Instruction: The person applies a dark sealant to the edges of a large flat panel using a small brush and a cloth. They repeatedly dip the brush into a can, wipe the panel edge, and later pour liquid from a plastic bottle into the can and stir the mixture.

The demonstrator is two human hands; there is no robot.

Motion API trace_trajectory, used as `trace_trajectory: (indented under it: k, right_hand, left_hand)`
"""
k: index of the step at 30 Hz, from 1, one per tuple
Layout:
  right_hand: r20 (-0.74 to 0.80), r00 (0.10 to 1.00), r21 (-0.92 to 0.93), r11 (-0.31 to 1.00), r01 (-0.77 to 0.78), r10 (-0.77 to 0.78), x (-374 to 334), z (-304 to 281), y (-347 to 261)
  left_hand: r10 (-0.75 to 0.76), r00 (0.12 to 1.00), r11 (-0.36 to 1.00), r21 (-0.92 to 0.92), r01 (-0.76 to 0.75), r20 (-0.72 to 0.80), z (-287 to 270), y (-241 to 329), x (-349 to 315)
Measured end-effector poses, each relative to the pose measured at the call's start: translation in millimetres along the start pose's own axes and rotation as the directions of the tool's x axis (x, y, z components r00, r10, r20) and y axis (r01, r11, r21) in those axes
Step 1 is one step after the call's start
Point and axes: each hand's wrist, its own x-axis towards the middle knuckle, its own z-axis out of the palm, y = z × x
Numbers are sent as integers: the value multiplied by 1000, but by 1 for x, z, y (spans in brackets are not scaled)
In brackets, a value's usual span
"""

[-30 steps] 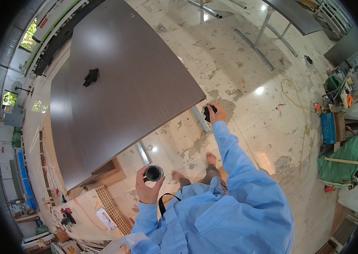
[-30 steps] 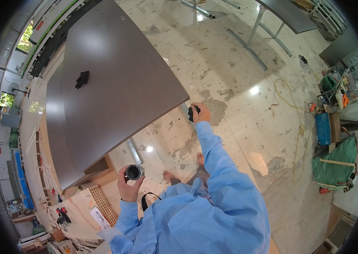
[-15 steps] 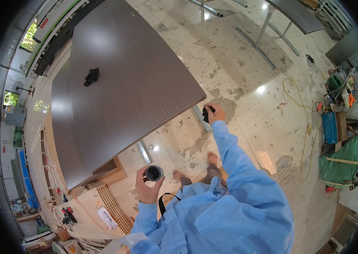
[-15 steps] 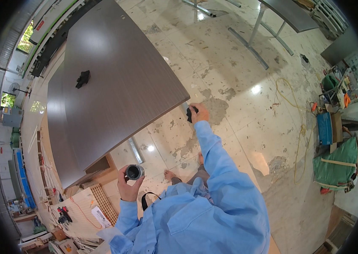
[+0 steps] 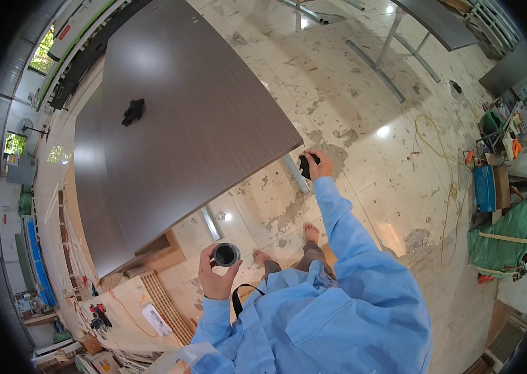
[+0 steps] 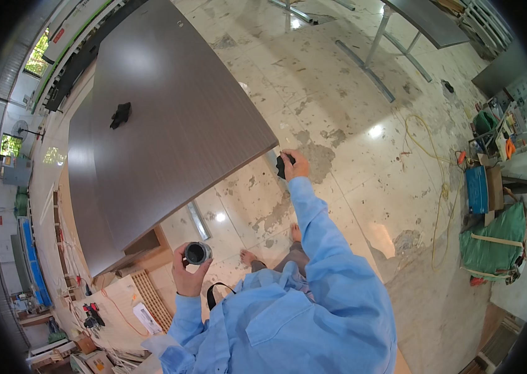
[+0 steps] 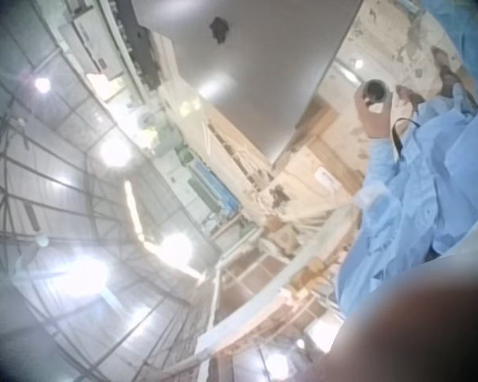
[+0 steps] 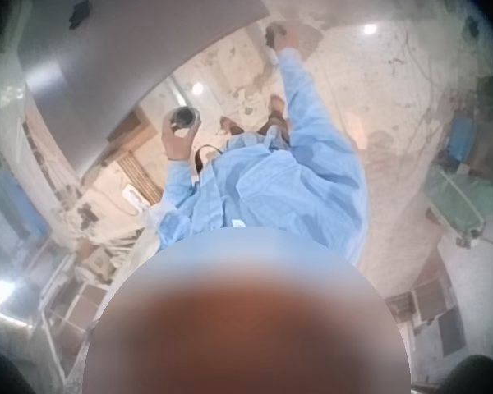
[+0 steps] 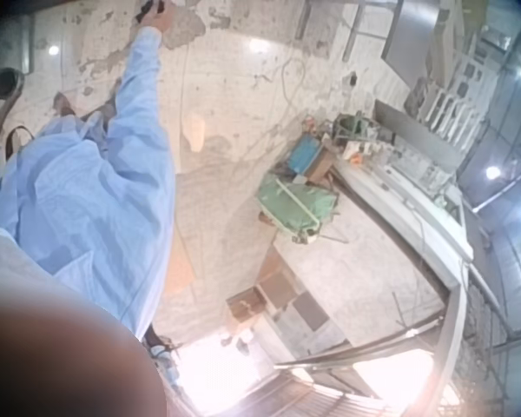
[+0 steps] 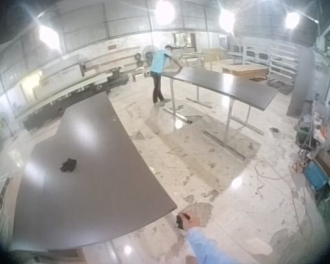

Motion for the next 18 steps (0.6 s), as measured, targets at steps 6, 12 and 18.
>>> trace_trajectory:
  k: [6, 12, 18]
  right_hand:
    - [297, 935, -66, 972, 223, -195, -39, 23, -13]
    - [54, 988, 26, 989, 144, -146, -44, 28, -14]
    - [102, 991, -56, 995, 88, -82, -32, 26, -7]
  left_hand:
    - [9, 1000, 1000, 0, -9, -19, 1, -1, 0]
    - [8, 999, 1000, 6, -8, -51, -4, -1, -5]
    - [-14, 999, 1000, 10, 14, -46, -9, -5, -10]
